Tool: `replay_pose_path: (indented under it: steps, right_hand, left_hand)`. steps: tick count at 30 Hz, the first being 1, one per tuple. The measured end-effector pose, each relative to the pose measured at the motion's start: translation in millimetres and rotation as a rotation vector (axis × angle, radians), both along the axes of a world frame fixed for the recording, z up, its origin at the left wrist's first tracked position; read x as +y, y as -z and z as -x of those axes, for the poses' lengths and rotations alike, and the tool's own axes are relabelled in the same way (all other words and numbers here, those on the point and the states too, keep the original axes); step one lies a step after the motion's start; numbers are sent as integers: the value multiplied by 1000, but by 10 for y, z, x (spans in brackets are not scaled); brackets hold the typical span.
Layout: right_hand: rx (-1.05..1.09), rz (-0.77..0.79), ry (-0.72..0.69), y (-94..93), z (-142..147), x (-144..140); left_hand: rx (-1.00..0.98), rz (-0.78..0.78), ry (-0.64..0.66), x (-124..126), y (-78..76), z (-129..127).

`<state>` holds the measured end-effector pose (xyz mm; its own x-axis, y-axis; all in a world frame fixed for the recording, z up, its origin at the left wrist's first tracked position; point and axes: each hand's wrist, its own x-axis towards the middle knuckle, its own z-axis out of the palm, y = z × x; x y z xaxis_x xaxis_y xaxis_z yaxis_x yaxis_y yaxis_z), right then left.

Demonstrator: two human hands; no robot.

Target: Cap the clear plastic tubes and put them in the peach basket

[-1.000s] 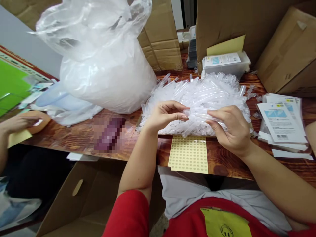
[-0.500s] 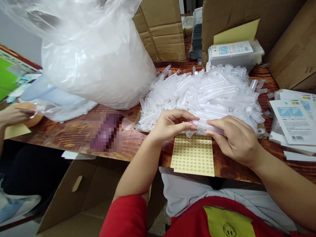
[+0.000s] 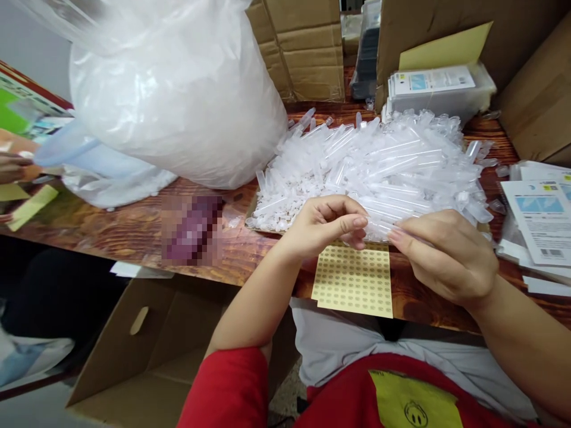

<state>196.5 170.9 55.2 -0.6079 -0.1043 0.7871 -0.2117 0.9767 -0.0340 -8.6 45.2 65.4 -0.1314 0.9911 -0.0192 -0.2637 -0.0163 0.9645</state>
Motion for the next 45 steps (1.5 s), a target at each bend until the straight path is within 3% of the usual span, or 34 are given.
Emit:
replay_pose_path:
  steps: [3, 7, 13, 18, 21, 25, 28, 31, 35, 37, 39, 42, 44, 45]
  right_hand:
    - [-10, 36, 62, -23, 28, -62]
    - [-46, 227, 177, -55, 74, -169]
    - [-139, 334, 140, -71, 64, -167]
    - [-128, 328, 130, -41, 89, -142]
    - [-103, 195, 110, -15, 88, -126]
    - [-33, -115, 143, -6, 54, -103]
    - [-33, -114, 173, -44, 54, -132]
    - [-75, 110, 172, -99, 82, -198]
    - [-268, 716, 41, -119, 104, -224]
    - [-309, 800, 4, -91, 98, -178]
    - [-184, 590, 49, -51, 83, -117]
    - [-17, 105, 69, -14, 50, -81]
    - [-37, 55, 51, -25, 34, -120]
    - [-61, 149, 59, -39, 32, -151]
  left_hand:
    - [12, -9, -44, -6, 7, -4]
    - [65, -57, -88, -7, 19, 7]
    - [183, -101, -60, -48, 38, -7]
    - [601, -272, -109, -71, 30, -29]
    - [706, -268, -123, -61, 24, -50]
    - [553, -197, -99, -62, 29, -97]
    - [495, -185, -112, -69, 37, -120]
    - [567, -248, -130, -58, 44, -115]
    - [737, -392, -157, -34, 38, -92]
    - [793, -395, -163, -34, 30, -88]
    - [785, -337, -167, -44, 22, -93]
    - [699, -269, -143, -63, 16, -105]
    - [690, -292, -122, -66, 23, -106]
    - [710, -323, -120, -63, 31, -104]
